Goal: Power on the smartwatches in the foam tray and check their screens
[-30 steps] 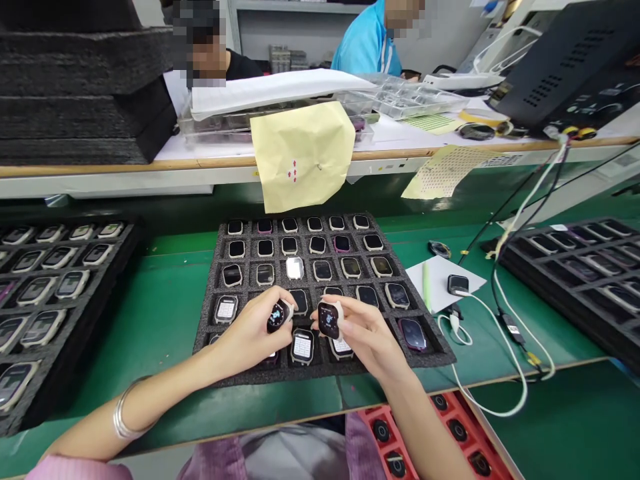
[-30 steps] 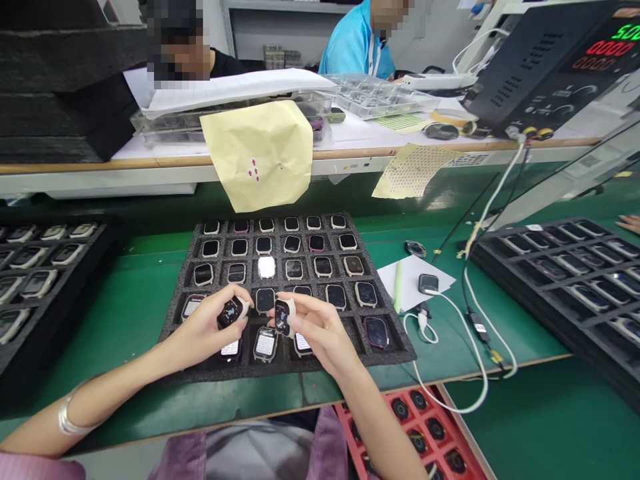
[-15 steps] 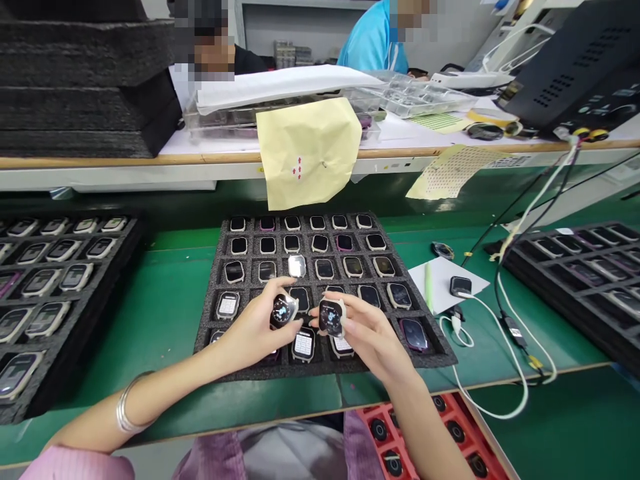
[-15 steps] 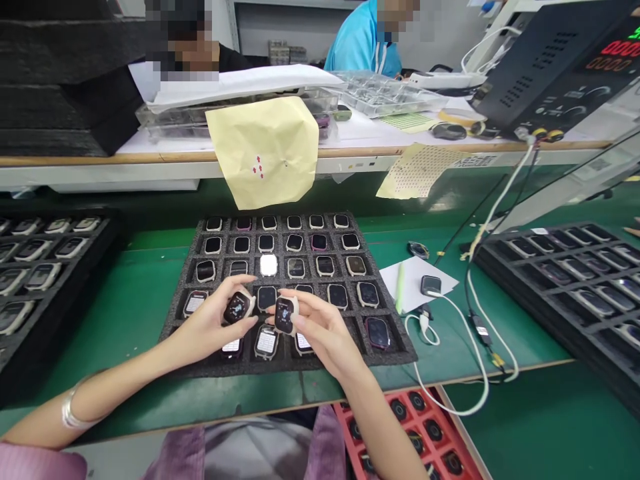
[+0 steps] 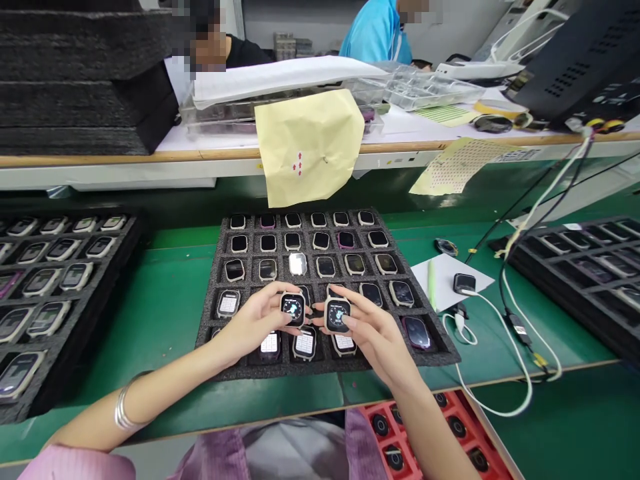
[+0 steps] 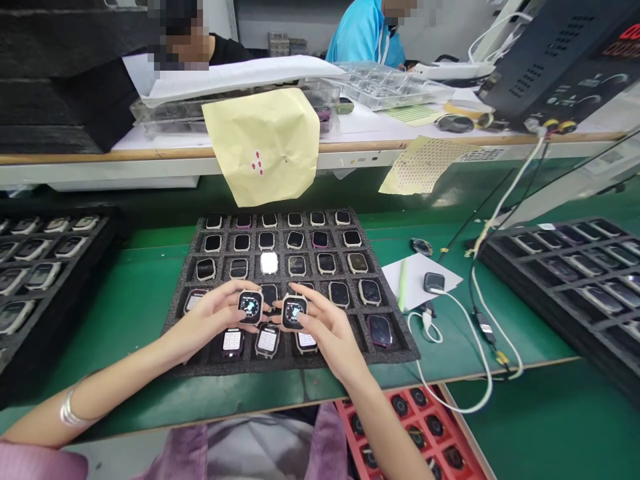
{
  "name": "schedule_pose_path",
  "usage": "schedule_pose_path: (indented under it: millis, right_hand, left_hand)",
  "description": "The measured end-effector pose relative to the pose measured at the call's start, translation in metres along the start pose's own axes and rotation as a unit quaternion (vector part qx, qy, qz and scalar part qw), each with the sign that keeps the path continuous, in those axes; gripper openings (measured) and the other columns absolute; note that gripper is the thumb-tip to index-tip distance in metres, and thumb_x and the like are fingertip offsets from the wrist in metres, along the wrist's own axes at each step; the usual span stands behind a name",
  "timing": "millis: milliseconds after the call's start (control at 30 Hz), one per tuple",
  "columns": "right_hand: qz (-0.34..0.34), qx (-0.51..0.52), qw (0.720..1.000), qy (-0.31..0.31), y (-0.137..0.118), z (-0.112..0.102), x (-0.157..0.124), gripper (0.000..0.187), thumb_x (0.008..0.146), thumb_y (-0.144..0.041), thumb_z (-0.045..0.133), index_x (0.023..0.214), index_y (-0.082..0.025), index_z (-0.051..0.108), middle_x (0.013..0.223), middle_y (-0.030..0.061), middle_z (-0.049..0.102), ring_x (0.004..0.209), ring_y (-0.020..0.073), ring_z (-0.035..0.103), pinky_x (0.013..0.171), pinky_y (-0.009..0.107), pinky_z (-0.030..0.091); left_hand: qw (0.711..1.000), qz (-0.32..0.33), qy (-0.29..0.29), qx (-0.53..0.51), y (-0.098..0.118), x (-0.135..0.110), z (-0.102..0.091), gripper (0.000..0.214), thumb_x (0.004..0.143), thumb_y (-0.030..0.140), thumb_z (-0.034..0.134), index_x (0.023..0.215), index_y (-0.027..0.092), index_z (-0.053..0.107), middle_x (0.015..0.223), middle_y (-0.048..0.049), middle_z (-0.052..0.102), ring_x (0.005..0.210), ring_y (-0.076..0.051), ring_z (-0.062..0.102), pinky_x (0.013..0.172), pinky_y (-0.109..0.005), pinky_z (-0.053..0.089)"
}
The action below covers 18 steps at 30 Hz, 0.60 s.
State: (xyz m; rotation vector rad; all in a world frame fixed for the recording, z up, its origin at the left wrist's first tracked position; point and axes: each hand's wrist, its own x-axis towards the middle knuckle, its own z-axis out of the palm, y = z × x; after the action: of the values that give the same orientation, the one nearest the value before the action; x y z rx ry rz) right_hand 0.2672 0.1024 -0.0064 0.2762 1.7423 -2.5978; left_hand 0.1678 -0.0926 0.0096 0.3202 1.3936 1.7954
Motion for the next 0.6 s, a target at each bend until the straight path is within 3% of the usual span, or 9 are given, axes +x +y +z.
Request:
schedule_pose_path:
  millis: [433, 600]
  right_hand:
    - [-0.028, -0.030, 0.999, -0.003, 0.002, 0.001, -0.003, 0.040, 0.089, -0.027, 0.066, 0.128, -0.024, 0.057, 0.113, 0.0098, 0.070, 0.097, 0.0286, 0.070, 0.087, 0.045, 0.056]
    - [-0.014, -0.004, 1.000, -0.018, 0.000, 0.003, -0.008, 0.049, 0.093, -0.031, 0.061, 0.139, -0.029, 0.046, 0.126, 0.0095, 0.063, 0.110, 0.0287, 0.064, 0.097, 0.048, 0.049]
  left_hand:
    - [0.999, 0.013, -0.026, 0.032, -0.003, 0.001, 0.000, 0.030, 0.078, 0.021, 0.062, 0.106, 0.019, 0.053, 0.094, -0.0045, 0.062, 0.090, -0.020, 0.062, 0.078, -0.038, 0.057]
    - [0.994, 0.044, -0.011, 0.102, -0.010, 0.004, -0.002, 0.034, 0.077, 0.020, 0.066, 0.106, 0.021, 0.049, 0.091, -0.0011, 0.058, 0.081, -0.015, 0.058, 0.070, -0.028, 0.050]
